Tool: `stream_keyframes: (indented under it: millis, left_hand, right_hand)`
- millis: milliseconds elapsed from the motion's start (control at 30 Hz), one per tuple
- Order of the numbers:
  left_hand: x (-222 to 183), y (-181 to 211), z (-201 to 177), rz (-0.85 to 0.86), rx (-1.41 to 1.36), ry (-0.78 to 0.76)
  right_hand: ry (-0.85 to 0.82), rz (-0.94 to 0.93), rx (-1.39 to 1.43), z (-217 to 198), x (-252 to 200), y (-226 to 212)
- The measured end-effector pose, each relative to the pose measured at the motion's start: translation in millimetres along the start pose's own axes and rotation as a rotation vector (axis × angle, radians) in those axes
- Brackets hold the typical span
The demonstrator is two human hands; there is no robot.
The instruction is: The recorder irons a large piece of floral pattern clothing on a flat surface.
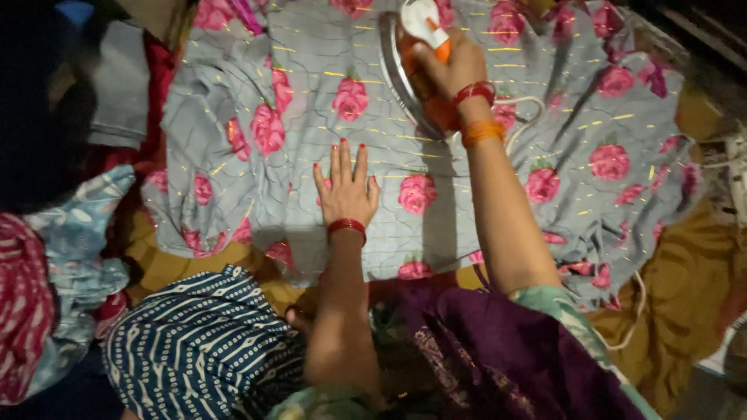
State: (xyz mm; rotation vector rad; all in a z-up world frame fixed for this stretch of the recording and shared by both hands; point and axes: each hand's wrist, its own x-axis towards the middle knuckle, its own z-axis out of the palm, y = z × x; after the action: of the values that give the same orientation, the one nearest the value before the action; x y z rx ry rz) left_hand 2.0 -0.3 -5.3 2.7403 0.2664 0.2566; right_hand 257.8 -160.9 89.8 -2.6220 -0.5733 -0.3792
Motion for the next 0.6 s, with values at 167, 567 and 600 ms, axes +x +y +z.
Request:
stream_keyframes:
  millis: [167,567,600]
  left_hand:
    - [-5.5,-1.7,-1.4,0.005,-0.032,0.009]
    - [-4.0,-2.7,-0.2,-0.013,-0.016,-0.004]
    - [-3.7,-2.8,0.9,-0.011,-0.013,-0.004]
  right_hand:
    - [-0.132,-0.001,0.043,-23.0,-54.8,-41.6]
    - [-0.162,-0.07,0.047,-10.9,-25.8,-37.9]
    - [-0.126,-0.085,0.029,-5.6,-15.9,-32.3]
